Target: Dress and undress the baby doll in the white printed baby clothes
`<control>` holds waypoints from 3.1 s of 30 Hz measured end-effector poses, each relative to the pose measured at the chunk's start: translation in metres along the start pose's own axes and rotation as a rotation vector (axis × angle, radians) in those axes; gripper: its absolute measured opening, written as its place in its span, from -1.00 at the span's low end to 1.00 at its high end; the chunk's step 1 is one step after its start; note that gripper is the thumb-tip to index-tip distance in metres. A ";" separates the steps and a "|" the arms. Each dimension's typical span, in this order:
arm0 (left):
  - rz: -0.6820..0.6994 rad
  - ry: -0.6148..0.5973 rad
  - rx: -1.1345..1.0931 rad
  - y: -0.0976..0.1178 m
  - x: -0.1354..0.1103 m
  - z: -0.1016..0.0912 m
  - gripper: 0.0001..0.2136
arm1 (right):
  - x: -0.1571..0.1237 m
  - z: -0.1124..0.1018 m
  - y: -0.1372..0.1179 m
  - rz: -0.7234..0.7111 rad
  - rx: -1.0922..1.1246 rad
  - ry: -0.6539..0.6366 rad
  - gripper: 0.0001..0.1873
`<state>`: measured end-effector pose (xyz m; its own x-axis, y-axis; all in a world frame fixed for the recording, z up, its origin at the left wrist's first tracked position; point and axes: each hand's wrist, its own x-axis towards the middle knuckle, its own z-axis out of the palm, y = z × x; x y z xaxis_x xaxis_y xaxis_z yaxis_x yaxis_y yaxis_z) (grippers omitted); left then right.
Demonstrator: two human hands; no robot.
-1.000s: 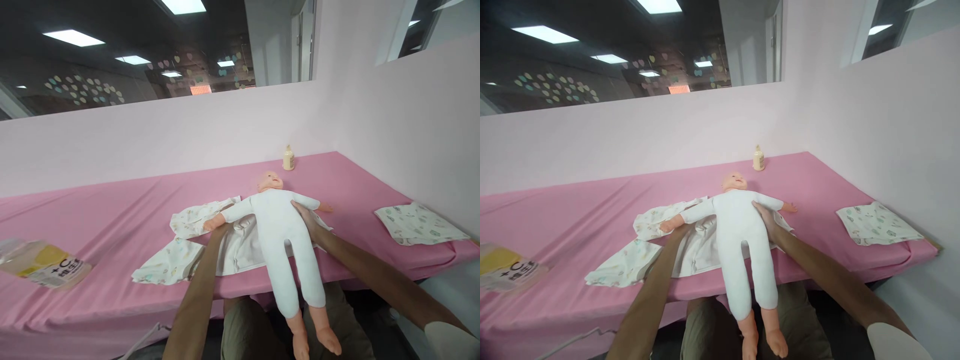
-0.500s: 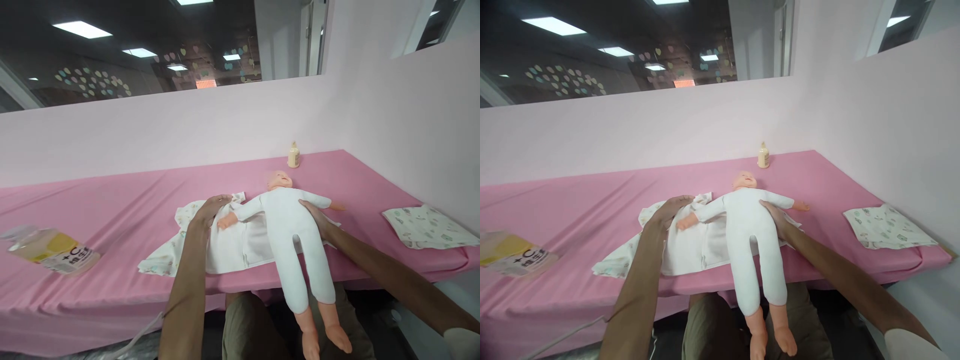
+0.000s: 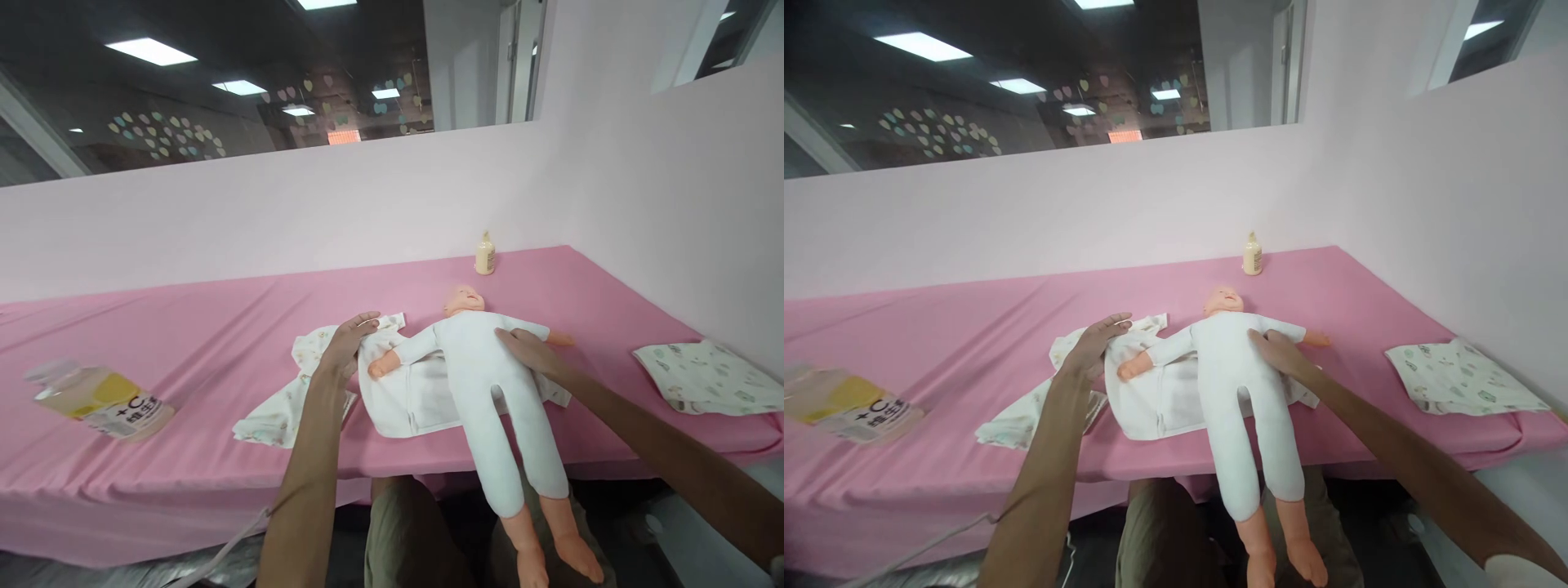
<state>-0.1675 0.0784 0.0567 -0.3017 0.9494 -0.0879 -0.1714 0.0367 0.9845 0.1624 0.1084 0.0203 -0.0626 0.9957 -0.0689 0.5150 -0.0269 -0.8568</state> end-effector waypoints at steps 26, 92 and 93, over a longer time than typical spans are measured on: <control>0.192 -0.097 -0.232 0.029 -0.005 0.071 -0.67 | 0.025 0.133 -0.094 -0.934 -0.938 -0.136 -0.75; 0.596 -0.838 1.025 -0.023 0.014 0.241 -0.88 | 0.057 -0.182 0.128 -0.161 -0.982 0.364 -0.69; 0.594 -0.839 1.030 -0.025 0.013 0.243 -0.87 | 0.058 -0.178 0.127 -0.147 -0.990 0.326 -0.70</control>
<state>0.0602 0.1657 0.0678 0.6010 0.7901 0.1204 0.6249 -0.5585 0.5455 0.3765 0.1781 -0.0018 -0.0239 0.9629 0.2689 0.9988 0.0347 -0.0357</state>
